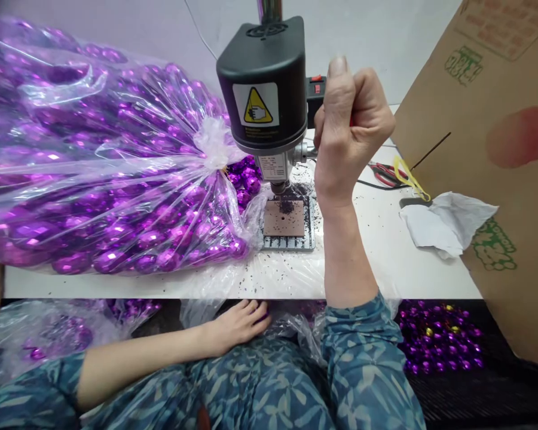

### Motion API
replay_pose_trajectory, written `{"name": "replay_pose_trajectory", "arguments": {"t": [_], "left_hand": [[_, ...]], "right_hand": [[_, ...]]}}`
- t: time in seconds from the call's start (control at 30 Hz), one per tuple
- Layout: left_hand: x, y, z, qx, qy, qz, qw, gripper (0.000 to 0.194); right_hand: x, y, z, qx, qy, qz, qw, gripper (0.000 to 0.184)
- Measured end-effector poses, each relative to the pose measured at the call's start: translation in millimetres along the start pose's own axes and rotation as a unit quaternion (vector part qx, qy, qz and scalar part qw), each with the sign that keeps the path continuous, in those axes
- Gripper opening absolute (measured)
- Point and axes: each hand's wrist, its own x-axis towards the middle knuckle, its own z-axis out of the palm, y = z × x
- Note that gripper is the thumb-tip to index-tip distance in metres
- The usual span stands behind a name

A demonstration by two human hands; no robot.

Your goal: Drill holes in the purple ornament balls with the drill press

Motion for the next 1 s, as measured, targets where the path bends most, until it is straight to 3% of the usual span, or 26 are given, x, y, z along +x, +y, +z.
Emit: {"name": "replay_pose_trajectory", "arguments": {"t": [0.07,0.13,0.23,0.3,0.37,0.43,0.57,0.67,0.73,0.8,0.87,0.93,1.0], "left_hand": [[1,-9,-1.8,0.078,-0.032,0.07,0.994,0.045],[19,-20,-22.2,0.117,-0.024,0.075,0.99,0.031],[73,-45,-79.2,0.129,0.096,-0.036,0.986,0.038],[114,-65,-119.7,0.199,0.133,-0.13,0.962,0.047],[149,-85,-149.4,0.293,0.073,-0.202,0.932,0.046],[173,-100,-163.9,0.347,-0.019,-0.246,0.905,0.046],[190,-118,-168.1,0.376,-0.105,-0.265,0.882,0.042],[189,-121,-176.5,0.351,-0.118,-0.266,0.89,0.042],[182,-115,-185.5,0.305,-0.039,-0.26,0.915,0.053],[169,-100,-190.2,0.228,0.096,-0.232,0.941,0.063],[153,-80,-185.0,0.105,0.198,-0.188,0.956,0.06],[137,-59,-168.1,-0.075,0.217,-0.165,0.959,0.047],[127,-47,-143.3,-0.258,0.19,-0.181,0.93,0.036]], "right_hand": [[0,1,-1,0.019,0.002,0.0,1.0,0.055],[1,2,-2,0.024,-0.003,0.003,1.0,0.054],[1,2,-5,0.006,-0.023,0.009,1.0,0.052],[0,2,-6,-0.002,-0.028,0.009,1.0,0.052],[0,2,-6,0.001,-0.023,0.009,1.0,0.052],[0,2,-5,0.007,-0.02,0.011,1.0,0.052],[-1,2,-4,0.007,-0.02,0.01,1.0,0.054],[-1,2,-4,-0.011,-0.014,0.001,1.0,0.055],[-1,4,-5,-0.023,-0.015,-0.006,1.0,0.055],[-2,5,-6,-0.036,-0.026,-0.018,0.999,0.053],[-2,7,-7,-0.057,-0.039,-0.026,0.997,0.052],[-3,8,-8,-0.076,-0.046,-0.025,0.996,0.051],[-3,7,-8,-0.081,-0.049,-0.021,0.995,0.051]]}}
